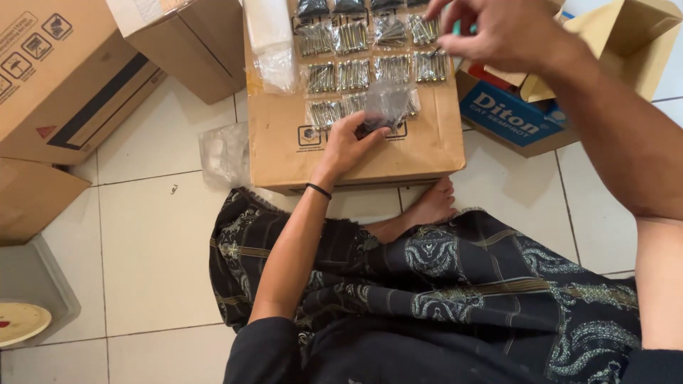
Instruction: Packing small bags of hardware into a cardboard box
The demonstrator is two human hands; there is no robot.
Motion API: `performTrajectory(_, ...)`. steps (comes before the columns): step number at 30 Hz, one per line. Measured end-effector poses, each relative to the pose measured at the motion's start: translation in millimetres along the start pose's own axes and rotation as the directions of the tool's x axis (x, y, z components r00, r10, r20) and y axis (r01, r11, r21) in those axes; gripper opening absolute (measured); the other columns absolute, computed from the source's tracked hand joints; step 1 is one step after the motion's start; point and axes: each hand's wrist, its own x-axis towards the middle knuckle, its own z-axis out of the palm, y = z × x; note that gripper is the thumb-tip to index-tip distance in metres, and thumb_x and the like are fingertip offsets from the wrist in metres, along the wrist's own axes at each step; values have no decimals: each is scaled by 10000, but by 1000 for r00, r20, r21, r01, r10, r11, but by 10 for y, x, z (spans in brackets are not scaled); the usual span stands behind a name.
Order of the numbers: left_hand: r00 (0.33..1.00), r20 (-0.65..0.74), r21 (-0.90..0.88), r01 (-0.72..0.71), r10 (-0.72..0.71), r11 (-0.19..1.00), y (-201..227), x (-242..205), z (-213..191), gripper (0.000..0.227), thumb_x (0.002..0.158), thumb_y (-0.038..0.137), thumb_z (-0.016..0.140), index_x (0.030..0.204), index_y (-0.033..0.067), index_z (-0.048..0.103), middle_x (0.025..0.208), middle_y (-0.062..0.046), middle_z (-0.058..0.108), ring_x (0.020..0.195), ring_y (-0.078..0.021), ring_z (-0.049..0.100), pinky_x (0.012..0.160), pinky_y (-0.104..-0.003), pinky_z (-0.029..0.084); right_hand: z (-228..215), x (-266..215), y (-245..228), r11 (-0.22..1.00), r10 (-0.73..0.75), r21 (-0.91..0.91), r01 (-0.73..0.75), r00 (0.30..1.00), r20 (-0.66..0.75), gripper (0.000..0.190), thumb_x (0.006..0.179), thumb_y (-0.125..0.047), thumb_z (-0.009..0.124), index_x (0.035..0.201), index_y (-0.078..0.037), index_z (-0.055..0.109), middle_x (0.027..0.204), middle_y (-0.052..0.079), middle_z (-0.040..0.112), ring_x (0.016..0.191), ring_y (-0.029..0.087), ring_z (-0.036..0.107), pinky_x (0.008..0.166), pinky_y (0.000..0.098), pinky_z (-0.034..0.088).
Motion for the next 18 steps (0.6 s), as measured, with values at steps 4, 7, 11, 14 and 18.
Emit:
performTrajectory(4, 1000, 4, -4, -8, 8, 1000, 13, -43, 14, 274, 920, 233, 745, 1149, 83, 732, 1053, -79, 758, 879, -164, 684, 749, -276, 547, 248, 120, -131, 985, -149, -90, 149, 989, 8, 316, 958, -26, 747, 1255, -15, 640, 1008, 140, 719, 864, 223, 695, 761, 339, 579)
performTrajectory(7, 994, -24, 43, -103, 104, 994, -4, 32, 10, 292, 922, 277, 751, 1139, 82, 745, 1025, -67, 757, 846, -157, 654, 723, -281, 505, 341, 226, -154, 941, -267, -215, 262, 964, 8, 318, 899, -30, 789, 1193, -79, 680, 922, 68, 740, 697, 175, 663, 630, 331, 558)
performTrajectory(11, 993, -93, 27, -67, 69, 997, -119, 6, 97, 280, 864, 279, 799, 1100, 132, 763, 943, -78, 763, 846, -234, 675, 754, -347, 525, 602, 257, -29, 957, -243, -154, 246, 969, 36, 267, 861, -56, 727, 1116, -96, 658, 857, 71, 729, 688, 219, 705, 613, 333, 583)
performTrajectory(14, 977, -155, 27, -145, 147, 989, -206, -8, 111, 291, 842, 352, 837, 1069, 182, 767, 921, -106, 767, 916, -328, 732, 817, -420, 559, 763, 312, 131, 930, -316, -195, 311, 949, 8, 217, 816, -170, 734, 1017, -187, 655, 834, 21, 717, 754, 257, 709, 674, 414, 547)
performTrajectory(18, 983, -127, 9, -132, 132, 991, -174, -5, 94, 256, 832, 335, 836, 1039, 197, 779, 892, -74, 771, 878, -274, 737, 808, -391, 559, 681, 280, 78, 918, -260, -283, 279, 960, 102, 130, 872, -260, 698, 980, -206, 650, 870, 22, 741, 876, 303, 726, 718, 454, 569)
